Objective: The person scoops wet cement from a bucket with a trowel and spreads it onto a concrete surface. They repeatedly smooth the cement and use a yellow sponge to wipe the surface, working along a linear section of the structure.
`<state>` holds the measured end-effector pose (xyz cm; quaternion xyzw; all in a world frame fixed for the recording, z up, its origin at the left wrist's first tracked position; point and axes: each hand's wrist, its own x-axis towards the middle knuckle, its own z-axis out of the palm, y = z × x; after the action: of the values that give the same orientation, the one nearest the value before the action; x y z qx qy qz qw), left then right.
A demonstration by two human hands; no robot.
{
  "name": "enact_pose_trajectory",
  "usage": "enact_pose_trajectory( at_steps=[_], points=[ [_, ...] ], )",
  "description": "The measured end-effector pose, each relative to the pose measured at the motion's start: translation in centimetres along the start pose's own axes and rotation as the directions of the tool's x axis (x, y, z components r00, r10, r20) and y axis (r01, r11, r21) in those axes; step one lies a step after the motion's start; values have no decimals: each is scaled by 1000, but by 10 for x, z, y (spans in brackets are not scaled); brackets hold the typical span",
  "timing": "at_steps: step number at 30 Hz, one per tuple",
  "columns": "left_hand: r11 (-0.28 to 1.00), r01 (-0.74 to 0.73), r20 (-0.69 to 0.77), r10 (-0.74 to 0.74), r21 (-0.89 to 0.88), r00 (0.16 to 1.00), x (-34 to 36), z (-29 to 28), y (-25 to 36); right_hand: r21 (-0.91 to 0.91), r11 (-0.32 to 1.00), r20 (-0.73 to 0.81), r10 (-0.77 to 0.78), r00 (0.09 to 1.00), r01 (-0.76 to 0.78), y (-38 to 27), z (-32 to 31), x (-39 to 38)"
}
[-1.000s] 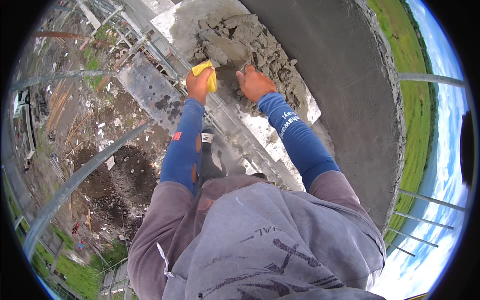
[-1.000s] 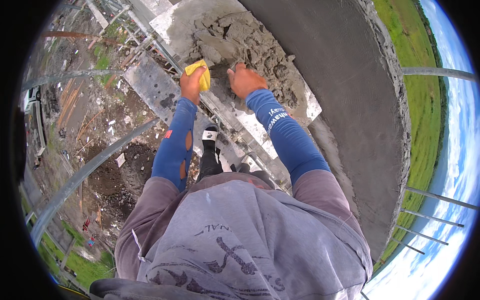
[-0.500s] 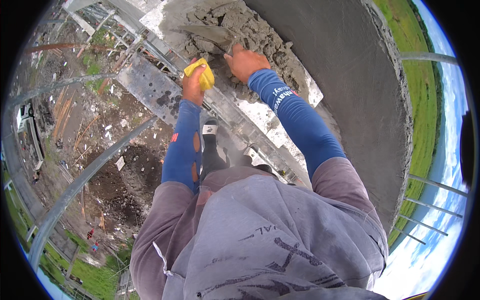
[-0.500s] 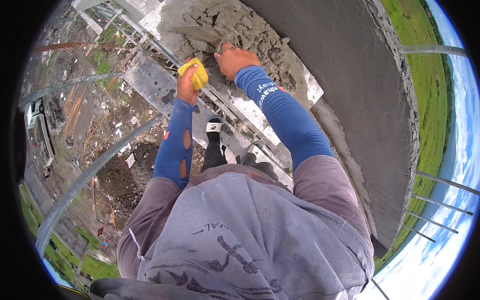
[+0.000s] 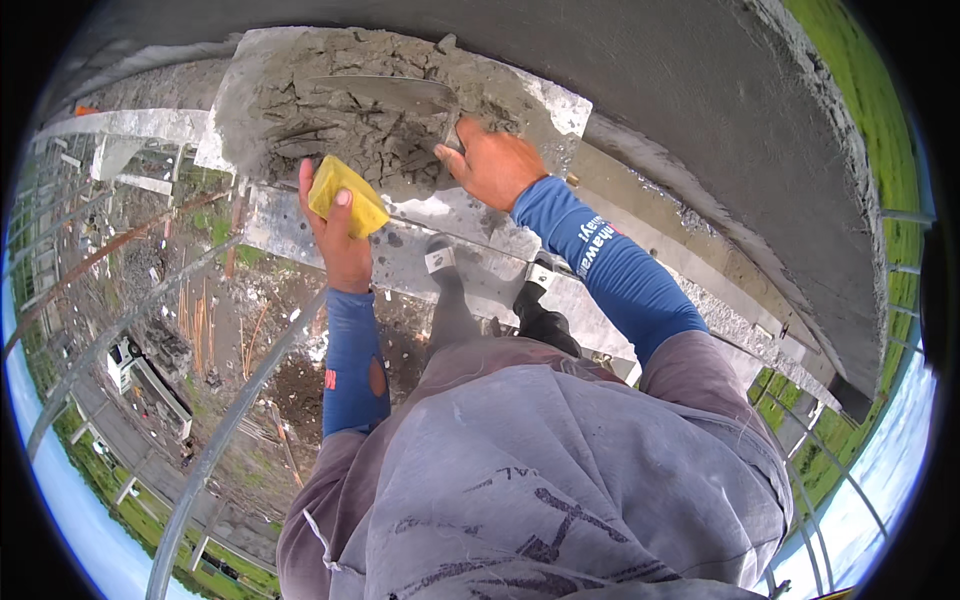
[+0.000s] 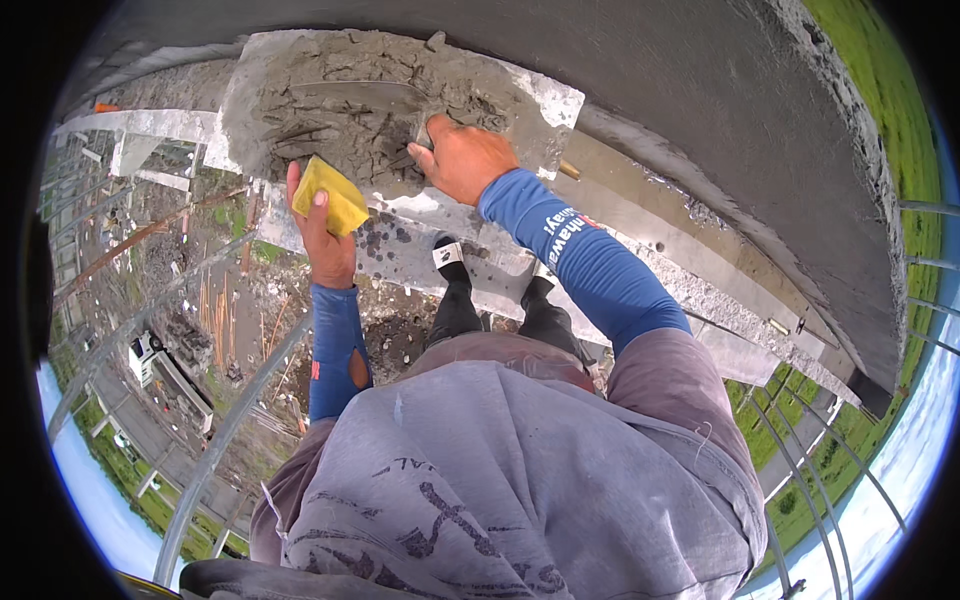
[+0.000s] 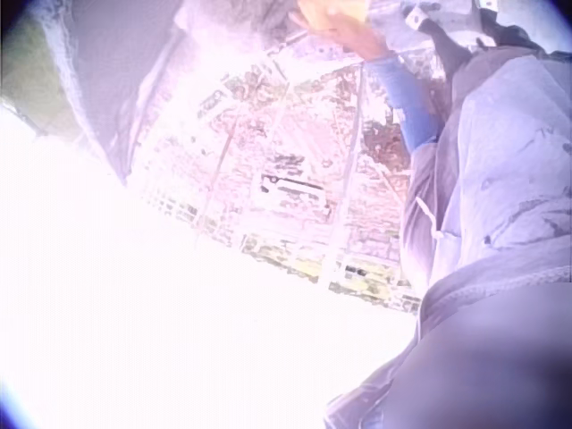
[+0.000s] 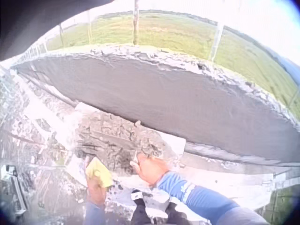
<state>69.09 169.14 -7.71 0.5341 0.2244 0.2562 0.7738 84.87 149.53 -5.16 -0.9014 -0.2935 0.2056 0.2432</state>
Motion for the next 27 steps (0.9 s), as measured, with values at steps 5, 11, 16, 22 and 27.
enact_pose_trajectory(
  at_steps=[5,11,16,22,27],
  points=[
    [916,1,695,-304,400,652,-59,207,-44,273,870,-160,463,872,-412,181,-29,-201],
    [445,-554,631,-751,703,197,-108,385,-256,671,534,-312,833,458,-515,310,-14,-371],
    [212,-758,490,-857,617,159,-126,420,-408,959,175,-107,951,290,-222,328,0,-446],
    [186,-977,463,-879,104,-118,-133,404,-495,984,121,-94,976,194,-129,315,6,-486],
    [145,-982,509,-840,-122,-187,-138,400,-531,985,108,-91,988,123,-135,310,13,-498]
  ],
)
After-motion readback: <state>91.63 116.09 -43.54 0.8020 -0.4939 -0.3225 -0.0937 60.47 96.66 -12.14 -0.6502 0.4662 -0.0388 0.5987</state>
